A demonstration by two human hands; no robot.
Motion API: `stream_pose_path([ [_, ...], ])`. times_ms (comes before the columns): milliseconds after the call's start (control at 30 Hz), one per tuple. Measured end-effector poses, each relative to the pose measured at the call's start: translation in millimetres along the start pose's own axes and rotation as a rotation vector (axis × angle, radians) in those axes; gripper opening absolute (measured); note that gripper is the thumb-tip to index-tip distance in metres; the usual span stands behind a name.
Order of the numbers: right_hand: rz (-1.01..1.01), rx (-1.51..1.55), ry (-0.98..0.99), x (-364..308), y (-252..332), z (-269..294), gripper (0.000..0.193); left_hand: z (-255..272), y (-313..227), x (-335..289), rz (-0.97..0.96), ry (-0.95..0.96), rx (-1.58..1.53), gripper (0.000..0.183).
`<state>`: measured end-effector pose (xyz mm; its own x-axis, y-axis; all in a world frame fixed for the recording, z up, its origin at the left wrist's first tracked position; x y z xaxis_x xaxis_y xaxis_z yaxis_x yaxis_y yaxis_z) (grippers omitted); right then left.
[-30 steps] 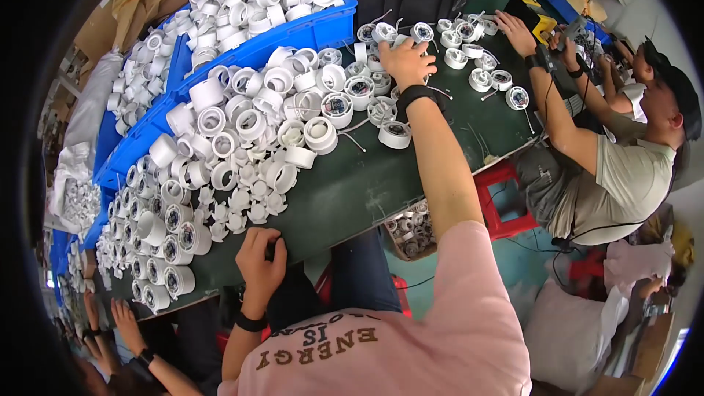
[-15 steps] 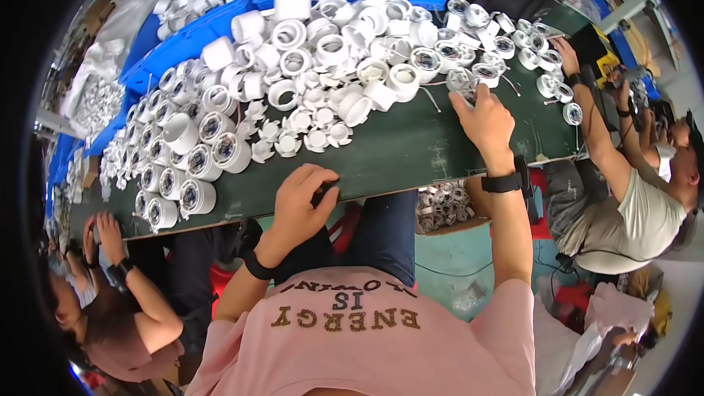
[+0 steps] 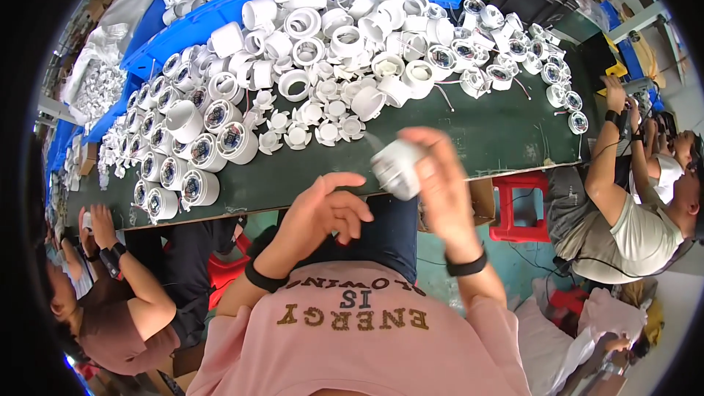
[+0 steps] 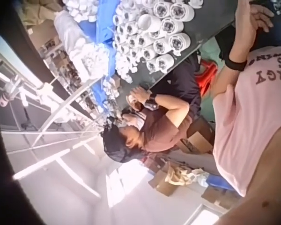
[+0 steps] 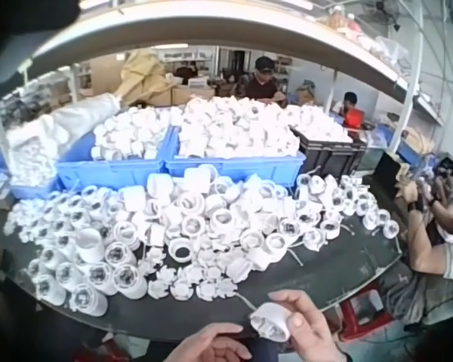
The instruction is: The person assembles camera components by hand, fitting internal modules into housings and tucking in wires before joining them with bases. The completed units are then placed into a cardboard box, and the process is repeated with new components.
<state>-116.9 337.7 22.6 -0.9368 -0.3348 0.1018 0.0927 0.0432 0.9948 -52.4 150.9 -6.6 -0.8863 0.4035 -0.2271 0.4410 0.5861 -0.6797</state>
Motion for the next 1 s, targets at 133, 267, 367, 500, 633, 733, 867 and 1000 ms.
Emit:
stream_pose_path([
  [133, -0.008, -0.124, 0.18, -22.7, -9.9, -57.3, 0.042, -4.1, 17.3, 2.8, 0.013, -0.058, -0.396, 0.05],
  [267, 0.292, -0.494, 0.118, 14.4, -13.9, -42.6, 0.023, 20.0, 0.7, -26.0, -0.106, -0.108, -0.236, 0.051],
  [367, 0.339, -0.883, 0.092, 45.5, -9.1, -23.1, 0.022, 27.8, -8.3, -40.4, -0.146, -0.14, -0.155, 0.048],
  [500, 0.37, -1.256, 0.239, 63.7, -14.6, -44.2, 0.025, 31.2, -10.8, -41.2, -0.133, -0.252, -0.021, 0.042],
  [633, 0.347, -1.247, 0.232, 68.3, -32.2, -43.2, 0.031, 20.9, -13.7, -35.5, -0.111, -0.159, 0.042, 0.047],
  [733, 0.34, -1.089, 0.238, 54.3, -39.4, -36.4, 0.036, 22.8, -17.5, -29.8, -0.225, -0.278, 0.342, 0.06],
  [867, 0.135, -0.956, 0.339, 33.4, -32.1, -27.8, 0.043, 30.2, -24.9, -15.7, -0.309, -0.284, 0.65, 0.047],
  [1000, 0.13, -0.763, 0.342, 26.6, -38.3, -14.5, 0.055, 23.0, -30.0, 18.1, -0.432, -0.213, 0.988, 0.024],
])
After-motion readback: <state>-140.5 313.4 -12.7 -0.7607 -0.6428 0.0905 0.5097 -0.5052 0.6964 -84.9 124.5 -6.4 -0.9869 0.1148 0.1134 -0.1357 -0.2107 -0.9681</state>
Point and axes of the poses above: each hand's wrist, its own x-axis towards the middle knuckle, its own z-axis out of the back of the hand, y = z × x, the point moved 2 cm from there along x, towards the middle knuckle, and after that the axes turned 1 degree about y, right-handed, at the moved point
